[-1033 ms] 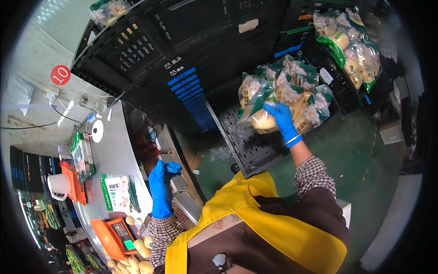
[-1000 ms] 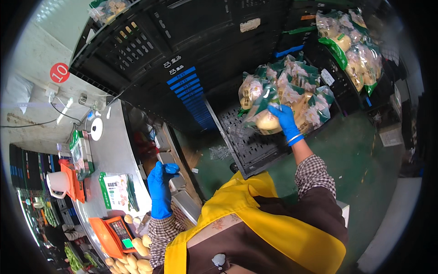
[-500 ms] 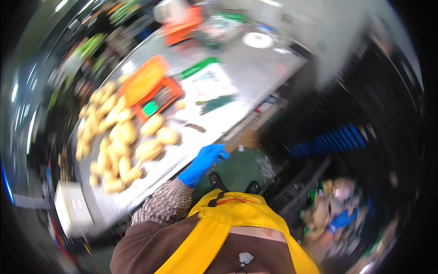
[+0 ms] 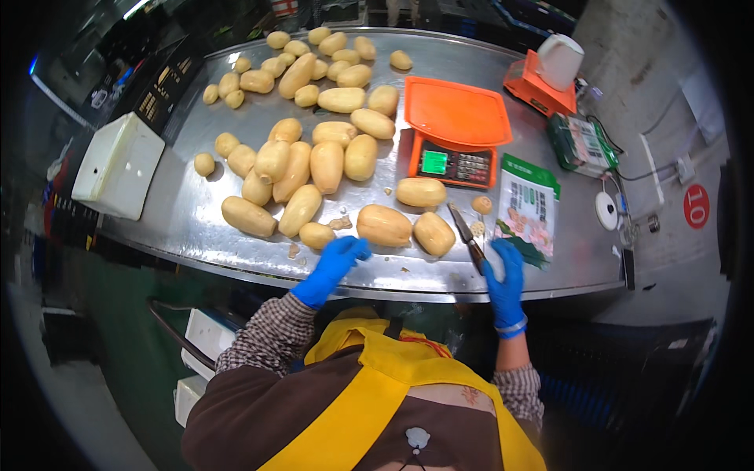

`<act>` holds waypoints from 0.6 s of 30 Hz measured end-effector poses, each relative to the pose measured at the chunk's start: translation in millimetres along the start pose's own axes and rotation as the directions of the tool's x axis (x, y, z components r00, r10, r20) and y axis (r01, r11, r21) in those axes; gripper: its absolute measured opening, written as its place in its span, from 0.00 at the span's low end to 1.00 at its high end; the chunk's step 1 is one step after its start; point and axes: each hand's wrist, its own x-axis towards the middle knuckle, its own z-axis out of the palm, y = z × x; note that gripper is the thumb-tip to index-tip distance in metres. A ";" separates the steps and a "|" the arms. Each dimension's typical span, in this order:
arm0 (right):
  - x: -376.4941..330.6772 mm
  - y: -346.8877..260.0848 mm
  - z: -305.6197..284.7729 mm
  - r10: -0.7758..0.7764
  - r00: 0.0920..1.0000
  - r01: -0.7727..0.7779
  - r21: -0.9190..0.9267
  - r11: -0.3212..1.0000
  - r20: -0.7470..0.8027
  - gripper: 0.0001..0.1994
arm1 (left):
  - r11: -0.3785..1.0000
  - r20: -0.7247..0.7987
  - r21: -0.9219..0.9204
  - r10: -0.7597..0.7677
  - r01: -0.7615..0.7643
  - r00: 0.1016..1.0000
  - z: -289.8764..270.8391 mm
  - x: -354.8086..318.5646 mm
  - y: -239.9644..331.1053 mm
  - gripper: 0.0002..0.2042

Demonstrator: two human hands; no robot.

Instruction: The person selects potatoes from a pile, places them in a plastic bag, trims a potato with a knife, weighs the bag on a scale, and places the filled bags into a crate.

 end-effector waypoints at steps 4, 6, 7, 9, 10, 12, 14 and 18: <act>67.9 -43.7 99.7 -0.234 0.910 0.225 0.066 0.972 0.343 0.25 | 0.972 -0.304 -0.234 -0.082 0.009 0.949 -79.6 -0.8 -17.7 0.15; 80.3 -52.8 141.7 -0.295 0.856 0.294 0.069 0.953 0.425 0.34 | 0.967 -0.381 -0.254 -0.133 0.035 0.915 -100.7 -2.7 -13.5 0.14; 82.4 -58.8 159.4 -0.281 0.836 0.312 0.013 0.950 0.471 0.36 | 0.962 -0.382 -0.273 -0.136 0.029 0.914 -107.9 -1.2 -14.7 0.14; 87.5 -64.5 186.0 -0.251 0.792 0.358 -0.091 0.929 0.556 0.41 | 0.951 -0.390 -0.309 -0.140 0.014 0.910 -116.1 3.4 -16.5 0.14; 92.4 -61.4 189.9 -0.199 0.805 0.244 -0.006 0.970 0.558 0.41 | 0.946 -0.379 -0.323 -0.134 0.005 0.915 -115.0 7.4 -15.8 0.14; 103.1 -55.6 198.2 -0.099 0.819 0.003 0.169 0.986 0.564 0.42 | 0.940 -0.365 -0.341 -0.113 -0.019 0.924 -111.7 15.8 -7.4 0.14; 107.5 -47.7 197.8 0.033 0.823 -0.344 0.451 0.824 0.567 0.43 | 0.945 -0.317 -0.326 -0.090 -0.019 0.944 -102.0 23.8 3.8 0.15; 131.2 -102.9 158.9 0.033 0.892 -0.405 0.765 0.500 0.451 0.46 | 0.913 -0.164 -0.408 -0.066 -0.007 0.984 -78.8 44.1 15.4 0.18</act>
